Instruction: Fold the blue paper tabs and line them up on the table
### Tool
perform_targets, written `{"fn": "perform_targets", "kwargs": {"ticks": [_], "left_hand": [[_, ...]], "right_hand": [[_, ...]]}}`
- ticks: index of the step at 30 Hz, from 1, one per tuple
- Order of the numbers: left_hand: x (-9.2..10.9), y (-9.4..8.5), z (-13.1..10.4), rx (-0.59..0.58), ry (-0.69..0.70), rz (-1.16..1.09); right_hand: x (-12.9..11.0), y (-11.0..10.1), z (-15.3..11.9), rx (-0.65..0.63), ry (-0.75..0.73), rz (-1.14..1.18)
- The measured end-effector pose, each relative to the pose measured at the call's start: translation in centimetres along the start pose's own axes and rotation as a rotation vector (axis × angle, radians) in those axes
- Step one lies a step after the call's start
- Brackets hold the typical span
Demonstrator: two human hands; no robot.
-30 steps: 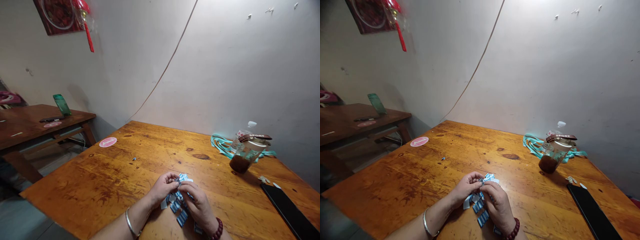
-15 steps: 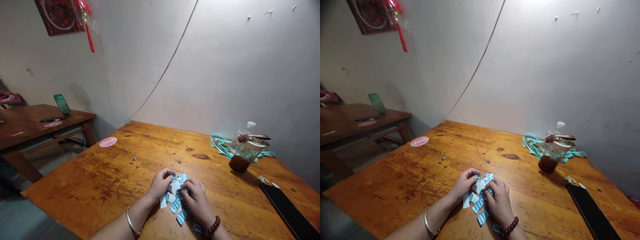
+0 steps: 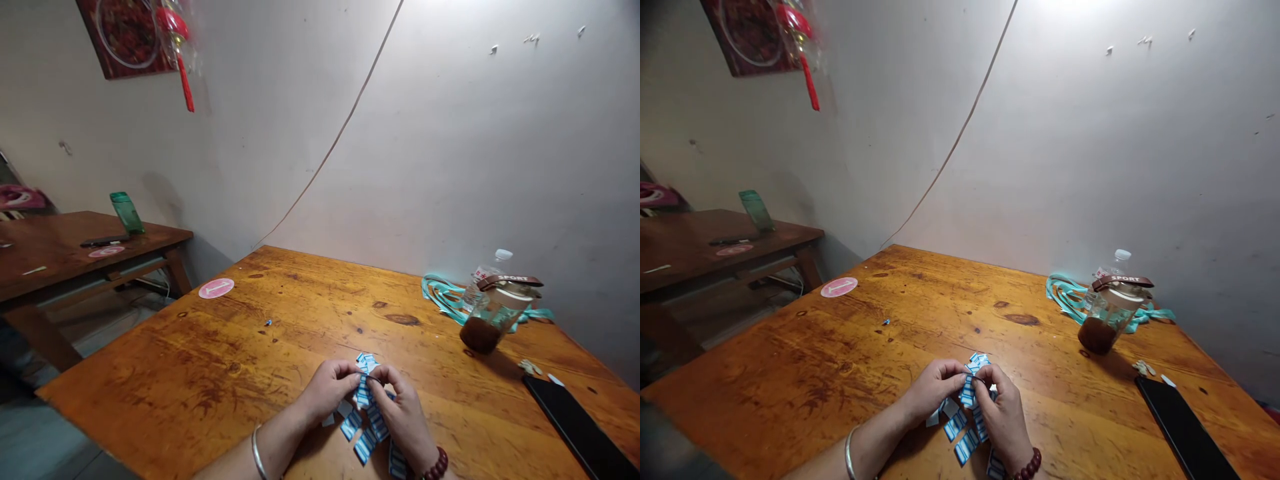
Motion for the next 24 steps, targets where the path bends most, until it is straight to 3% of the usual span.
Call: {"fn": "perform_targets", "kwargs": {"ticks": [7,14,20,24], "left_hand": [[0.1,0.5,0.0,-0.089,-0.030,-0.051],[0.0,-0.2,0.0,0.058,-0.044,-0.025],[-0.1,-0.4,0.3,0.043,0.048,0.089],[-0.3,-0.3,0.2,0.038,0.034,0.090]], "right_hand": [[0.2,-0.1,0.1,0.011,-0.025,-0.058],[-0.4,-0.8,0.2,0.082,-0.042,-0.037],[-1.5,0.1,-0.2,-0.069,-0.082,-0.045],[-1.4,0.1,-0.1,-0.064,-0.065,-0.038]]}}
Point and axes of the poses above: each hand's wrist, its own z-axis towards the middle knuckle, its own y-axis out of the palm, x = y × z, the point moved 4 cm from there along z, towards the middle knuckle, and after that the axes turned 3 degrees about -x, right-handed, at the moved point
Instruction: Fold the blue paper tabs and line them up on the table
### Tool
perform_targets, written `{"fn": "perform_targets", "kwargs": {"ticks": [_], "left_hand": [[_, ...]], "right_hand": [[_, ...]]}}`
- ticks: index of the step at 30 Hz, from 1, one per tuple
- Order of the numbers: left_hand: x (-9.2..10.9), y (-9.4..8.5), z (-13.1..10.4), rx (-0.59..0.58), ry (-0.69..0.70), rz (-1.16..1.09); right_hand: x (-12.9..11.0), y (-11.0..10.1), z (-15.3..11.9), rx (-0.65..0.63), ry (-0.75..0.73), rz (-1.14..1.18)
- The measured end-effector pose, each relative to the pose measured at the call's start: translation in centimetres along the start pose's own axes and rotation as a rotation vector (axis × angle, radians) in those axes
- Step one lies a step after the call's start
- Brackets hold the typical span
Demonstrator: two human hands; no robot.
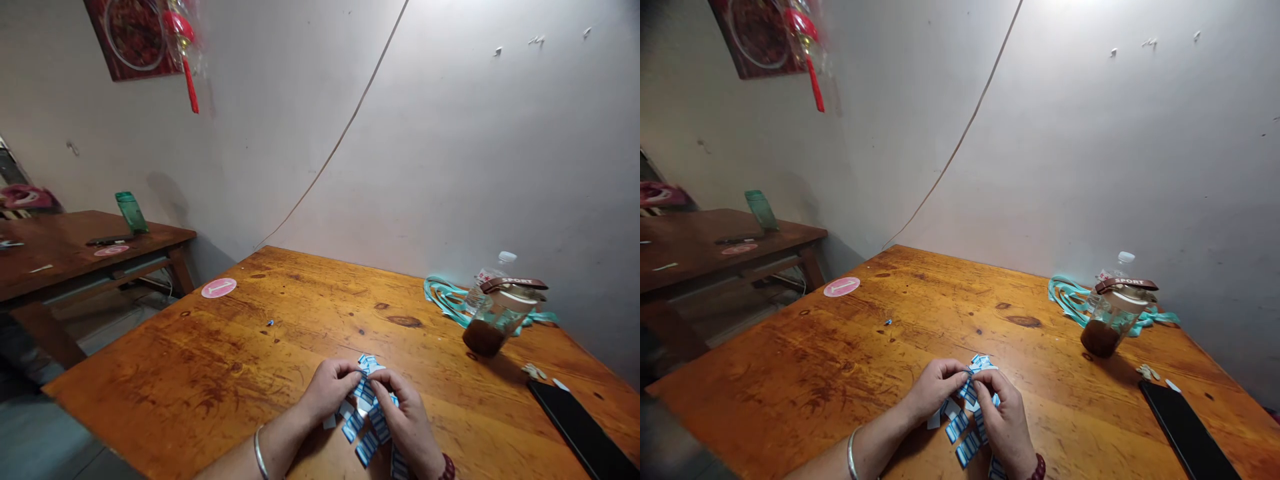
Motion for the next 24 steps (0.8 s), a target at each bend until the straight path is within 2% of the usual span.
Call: {"fn": "perform_targets", "kwargs": {"ticks": [4,10,19,22,24], "left_hand": [[0.2,0.4,-0.2,-0.054,-0.041,-0.080],[0.0,0.7,-0.4,-0.165,-0.150,-0.278],[0.8,1.0,-0.7,-0.211,-0.101,-0.194],[1.0,0.4,-0.3,-0.128,-0.055,-0.155],[1.2,-0.9,0.1,0.016,-0.012,-0.152]], "right_hand": [[0.3,0.2,0.1,-0.033,0.022,0.020],[1.0,0.3,0.1,-0.011,0.063,0.051],[0.5,-0.2,0.0,0.078,-0.043,-0.069],[0.9,-0.4,0.2,0.087,-0.014,-0.029],[1.0,-0.7,0.2,0.114,0.011,-0.037]]}}
Point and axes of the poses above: each hand's wrist, its own z-axis towards the middle knuckle, its own y-axis out of the palm, x = y × z, the point moved 4 cm from there along z, towards the middle knuckle, and after that the axes turned 3 degrees about -x, right-handed, at the moved point
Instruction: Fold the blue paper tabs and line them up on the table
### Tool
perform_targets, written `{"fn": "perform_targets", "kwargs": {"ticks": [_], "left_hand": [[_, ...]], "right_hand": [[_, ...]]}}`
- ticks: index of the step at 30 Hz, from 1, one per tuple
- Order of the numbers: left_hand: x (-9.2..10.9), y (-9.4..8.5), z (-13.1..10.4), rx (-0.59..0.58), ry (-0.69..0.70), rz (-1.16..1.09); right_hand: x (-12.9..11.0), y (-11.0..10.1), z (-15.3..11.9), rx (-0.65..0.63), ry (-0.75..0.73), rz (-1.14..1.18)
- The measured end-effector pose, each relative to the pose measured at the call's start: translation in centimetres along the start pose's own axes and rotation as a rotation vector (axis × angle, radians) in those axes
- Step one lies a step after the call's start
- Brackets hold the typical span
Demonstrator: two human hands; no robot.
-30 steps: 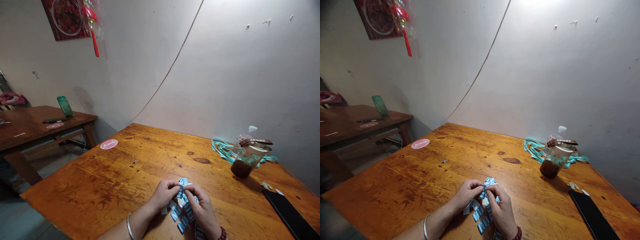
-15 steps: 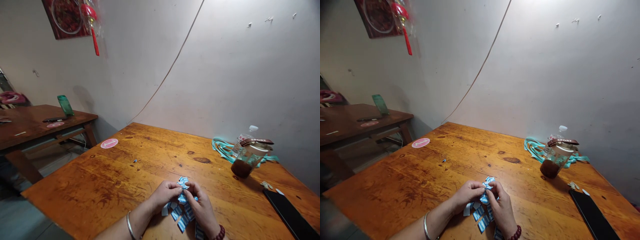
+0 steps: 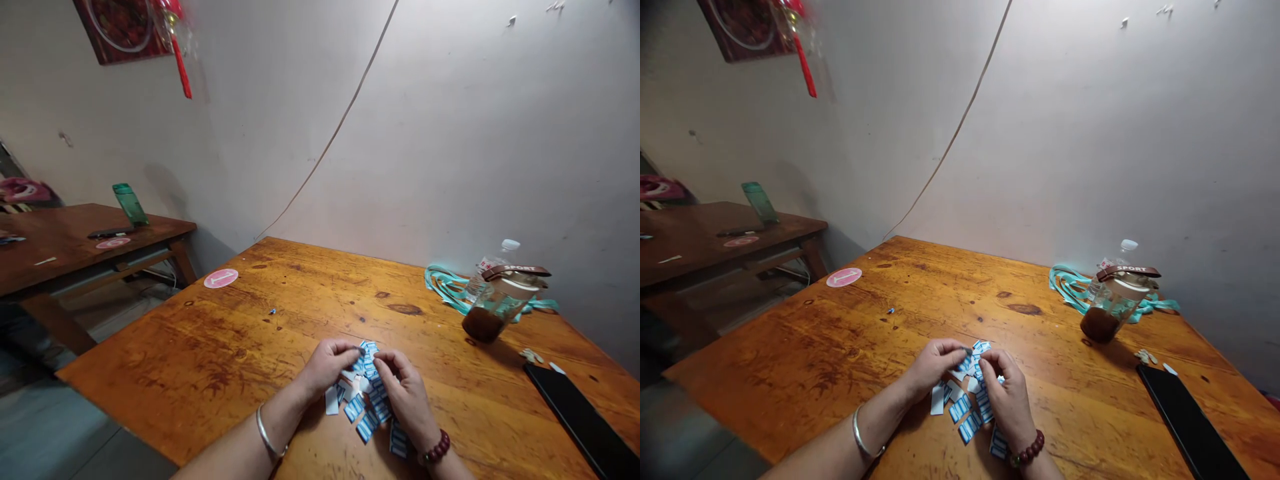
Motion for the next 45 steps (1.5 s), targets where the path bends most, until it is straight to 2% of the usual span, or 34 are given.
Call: {"fn": "perform_targets", "kwargs": {"ticks": [2,5,9,13,18,27,34,37,41,45], "left_hand": [[0.4,-1.6,0.4,0.180,0.062,-0.051],[0.4,-3.3,0.8,0.328,0.098,-0.116],[-0.1,-3.5,1.0,0.327,0.092,-0.114],[-0.5,-2.5,0.9,0.259,0.084,-0.077],[-0.5,-2.2,0.8,0.226,0.079,-0.050],[-0.4,-1.7,0.8,0.227,0.063,-0.052],[-1.1,-2.2,1.2,0.232,0.039,-0.051],[-1.3,-2.2,1.1,0.229,0.017,-0.058],[-1.2,-1.0,0.6,0.173,-0.014,-0.063],[-1.1,0.6,-0.1,0.073,-0.072,-0.165]], "right_hand": [[-0.3,-0.1,0.0,-0.004,-0.016,-0.061],[-1.6,0.7,-0.5,-0.154,-0.124,-0.185],[-3.3,2.5,-1.8,-0.377,-0.276,-0.372],[-3.0,3.2,-2.0,-0.435,-0.311,-0.488],[-2.0,2.9,-1.5,-0.376,-0.311,-0.534],[-2.2,3.6,-1.4,-0.322,-0.389,-0.549],[-1.4,1.8,-0.7,-0.117,-0.350,-0.452],[-1.3,0.9,-0.7,0.007,-0.386,-0.456],[-2.0,0.2,-1.0,0.171,-0.505,-0.525],[-2.8,0.4,-1.1,0.190,-0.550,-0.607]]}}
Point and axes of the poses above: each hand's wrist, its own z-axis towards the middle knuckle, its own y-axis out of the palm, x = y × z, the point moved 4 cm from there along z, towards the middle knuckle, and after that the axes turned 3 degrees about -x, right-handed, at the moved point
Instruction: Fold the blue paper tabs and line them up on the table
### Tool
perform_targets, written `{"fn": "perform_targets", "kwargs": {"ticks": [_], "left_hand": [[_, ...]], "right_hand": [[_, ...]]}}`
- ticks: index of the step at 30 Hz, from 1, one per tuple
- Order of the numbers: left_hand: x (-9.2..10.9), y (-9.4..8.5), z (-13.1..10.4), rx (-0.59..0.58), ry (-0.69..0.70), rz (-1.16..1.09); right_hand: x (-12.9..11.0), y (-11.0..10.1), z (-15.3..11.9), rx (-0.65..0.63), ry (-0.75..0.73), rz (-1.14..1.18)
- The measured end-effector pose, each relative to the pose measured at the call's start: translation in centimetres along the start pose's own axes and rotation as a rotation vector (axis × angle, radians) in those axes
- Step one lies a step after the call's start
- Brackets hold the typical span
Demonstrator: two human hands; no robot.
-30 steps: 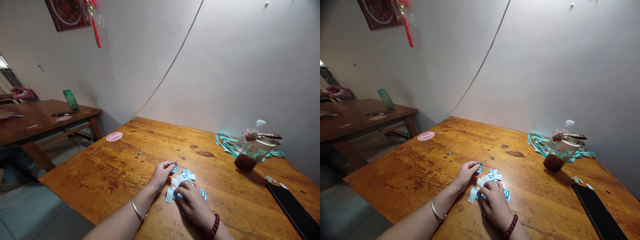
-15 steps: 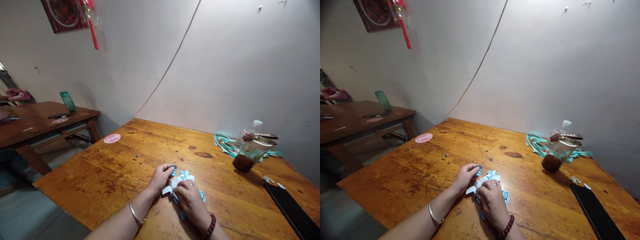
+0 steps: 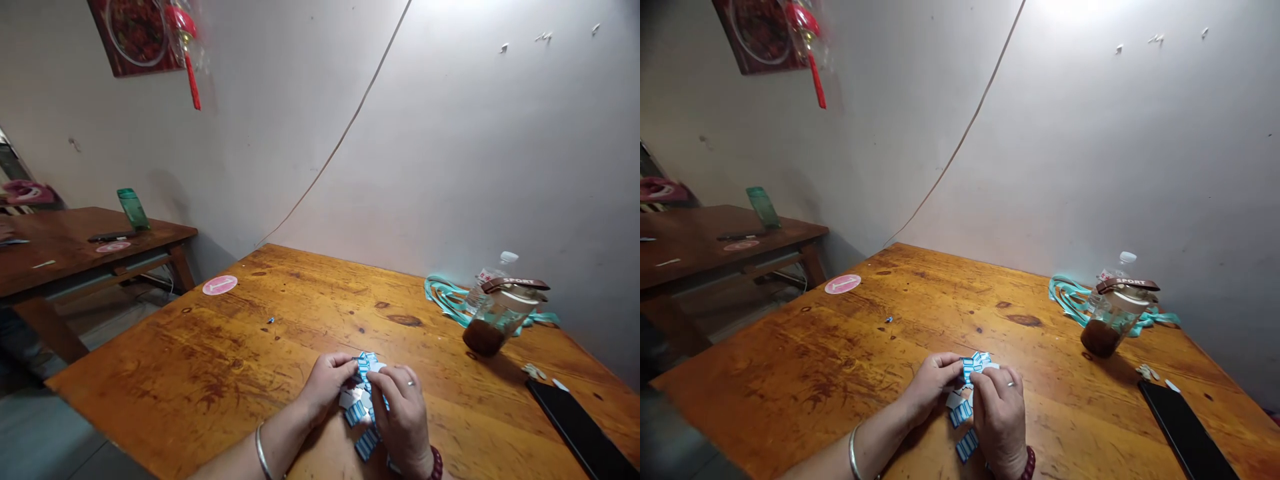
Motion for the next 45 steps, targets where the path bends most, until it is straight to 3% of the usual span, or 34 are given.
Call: {"fn": "perform_targets", "kwargs": {"ticks": [7,18,22,26,30,39,45], "left_hand": [[-0.3,0.6,-0.5,-0.093,-0.076,-0.094],[0.0,0.9,-0.5,-0.154,-0.023,-0.023],[0.0,-0.1,0.2,-0.068,0.020,-0.032],[0.2,-2.4,1.2,0.144,0.085,-0.042],[0.2,-3.9,1.9,0.247,0.128,-0.024],[-0.4,-3.5,1.9,0.177,0.112,-0.005],[-0.1,-2.8,1.5,0.152,0.116,0.040]], "right_hand": [[-0.1,0.3,0.3,-0.082,0.026,-0.039],[-0.8,0.2,0.5,-0.154,0.031,0.028],[0.8,0.7,-0.1,-0.172,0.116,0.083],[2.9,1.0,-0.7,-0.154,0.314,0.160],[2.9,1.4,-0.7,-0.263,0.334,0.229],[-0.4,2.0,-0.7,-0.570,0.127,0.284],[-0.8,2.1,-0.5,-0.603,0.124,0.250]]}}
Point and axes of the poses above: each hand's wrist, its own z-axis towards the middle knuckle, its own y-axis out of the palm, x = y × z, the point moved 4 cm from there along z, towards the middle knuckle, and after that the axes turned 3 degrees about -x, right-handed, at the moved point
